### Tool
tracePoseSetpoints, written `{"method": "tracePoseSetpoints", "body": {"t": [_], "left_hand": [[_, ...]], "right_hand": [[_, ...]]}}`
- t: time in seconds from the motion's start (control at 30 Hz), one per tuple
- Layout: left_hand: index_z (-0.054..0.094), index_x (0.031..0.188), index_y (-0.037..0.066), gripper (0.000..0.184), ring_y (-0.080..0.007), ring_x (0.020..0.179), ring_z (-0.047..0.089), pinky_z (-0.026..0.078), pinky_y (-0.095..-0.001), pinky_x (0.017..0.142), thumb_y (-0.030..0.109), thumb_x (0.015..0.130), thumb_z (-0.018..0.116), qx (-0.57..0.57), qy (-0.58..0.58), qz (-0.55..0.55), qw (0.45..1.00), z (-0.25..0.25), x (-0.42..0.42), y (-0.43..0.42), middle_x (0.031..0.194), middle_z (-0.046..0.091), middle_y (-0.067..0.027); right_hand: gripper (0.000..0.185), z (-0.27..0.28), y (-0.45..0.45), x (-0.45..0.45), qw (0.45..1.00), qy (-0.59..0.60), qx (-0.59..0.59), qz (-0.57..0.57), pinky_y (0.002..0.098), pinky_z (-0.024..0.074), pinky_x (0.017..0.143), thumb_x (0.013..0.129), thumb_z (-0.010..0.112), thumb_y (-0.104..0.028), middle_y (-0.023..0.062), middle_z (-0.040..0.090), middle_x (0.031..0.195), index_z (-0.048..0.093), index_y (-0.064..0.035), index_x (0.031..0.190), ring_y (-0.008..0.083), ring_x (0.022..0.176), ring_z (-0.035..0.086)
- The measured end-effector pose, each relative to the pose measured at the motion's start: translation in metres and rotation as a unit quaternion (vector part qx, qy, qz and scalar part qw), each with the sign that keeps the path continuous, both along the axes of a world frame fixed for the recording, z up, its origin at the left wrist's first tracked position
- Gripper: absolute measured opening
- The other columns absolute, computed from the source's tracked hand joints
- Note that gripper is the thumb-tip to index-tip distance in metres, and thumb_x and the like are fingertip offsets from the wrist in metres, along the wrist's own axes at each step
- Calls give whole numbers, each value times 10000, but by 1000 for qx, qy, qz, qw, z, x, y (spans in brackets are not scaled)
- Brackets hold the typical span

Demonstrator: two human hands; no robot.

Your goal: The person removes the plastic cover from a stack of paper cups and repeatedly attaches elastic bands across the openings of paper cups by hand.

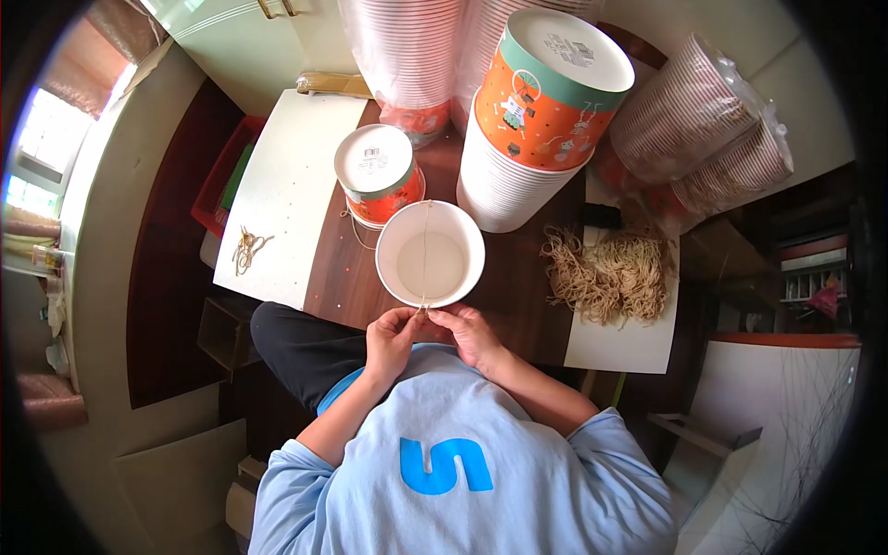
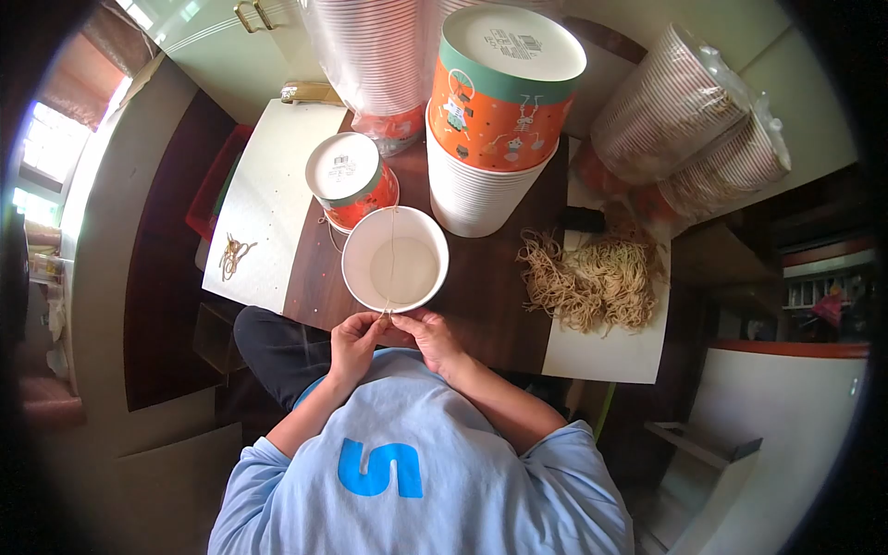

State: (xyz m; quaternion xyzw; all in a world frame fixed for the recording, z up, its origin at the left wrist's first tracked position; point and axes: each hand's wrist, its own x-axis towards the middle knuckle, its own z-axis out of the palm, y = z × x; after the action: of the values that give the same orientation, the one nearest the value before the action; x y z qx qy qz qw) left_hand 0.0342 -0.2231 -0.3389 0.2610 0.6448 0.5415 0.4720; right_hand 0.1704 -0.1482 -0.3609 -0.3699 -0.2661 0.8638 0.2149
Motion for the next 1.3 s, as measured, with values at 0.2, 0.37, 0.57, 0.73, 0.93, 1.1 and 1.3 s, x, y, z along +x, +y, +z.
{"method": "tracePoseSetpoints", "body": {"t": [0.2,0.37,0.57,0.73,0.93,1.1,1.3], "left_hand": [[645,948,-69,124,-99,761,635,527,-232,709,43,912,609,1,8,3,1000,-5,-1,1,834,688,-73],[641,950,-72,159,-107,749,636,533,-241,703,82,919,618,-9,-25,-1,1000,-7,-1,1,839,686,-75],[642,958,-59,194,-119,759,645,539,-248,715,132,931,615,-4,-49,-20,999,1,-3,0,861,684,-80],[647,958,-25,152,-76,725,594,498,-217,671,122,929,617,1,-17,-33,999,19,-6,-15,837,657,-27],[625,858,-5,52,-76,719,555,449,-208,659,32,874,658,74,108,-42,990,33,-3,-16,820,588,-21],[609,822,1,62,-108,751,549,438,-236,668,13,857,660,129,132,-61,981,51,-3,-7,841,580,-48],[565,897,8,89,-80,816,545,445,-223,717,81,931,604,179,-6,-59,982,57,-14,-8,885,585,-36]], "right_hand": [[188,-7,-4,-1,995,-45,88,-21,290,489,774,916,618,-149,52,685,959,652,-15,1044,141,857,639],[202,-19,-5,-2,917,-203,342,-19,299,506,701,908,611,-136,115,693,857,636,33,1016,176,764,651],[199,-11,-4,-3,898,-230,372,-55,306,507,656,901,614,-146,127,685,828,637,32,988,159,716,638],[144,8,-6,11,932,-202,299,2,251,476,627,870,656,-127,70,670,860,652,-17,963,103,682,595],[253,67,0,11,680,-257,686,0,319,477,703,700,748,-41,45,612,970,642,-97,924,207,762,596],[208,62,6,-1,663,-194,723,9,355,448,761,701,749,-76,26,612,954,633,-112,869,223,850,591],[105,55,9,4,643,-238,727,20,371,389,720,738,734,-203,-38,616,841,635,-179,767,193,780,557]]}}
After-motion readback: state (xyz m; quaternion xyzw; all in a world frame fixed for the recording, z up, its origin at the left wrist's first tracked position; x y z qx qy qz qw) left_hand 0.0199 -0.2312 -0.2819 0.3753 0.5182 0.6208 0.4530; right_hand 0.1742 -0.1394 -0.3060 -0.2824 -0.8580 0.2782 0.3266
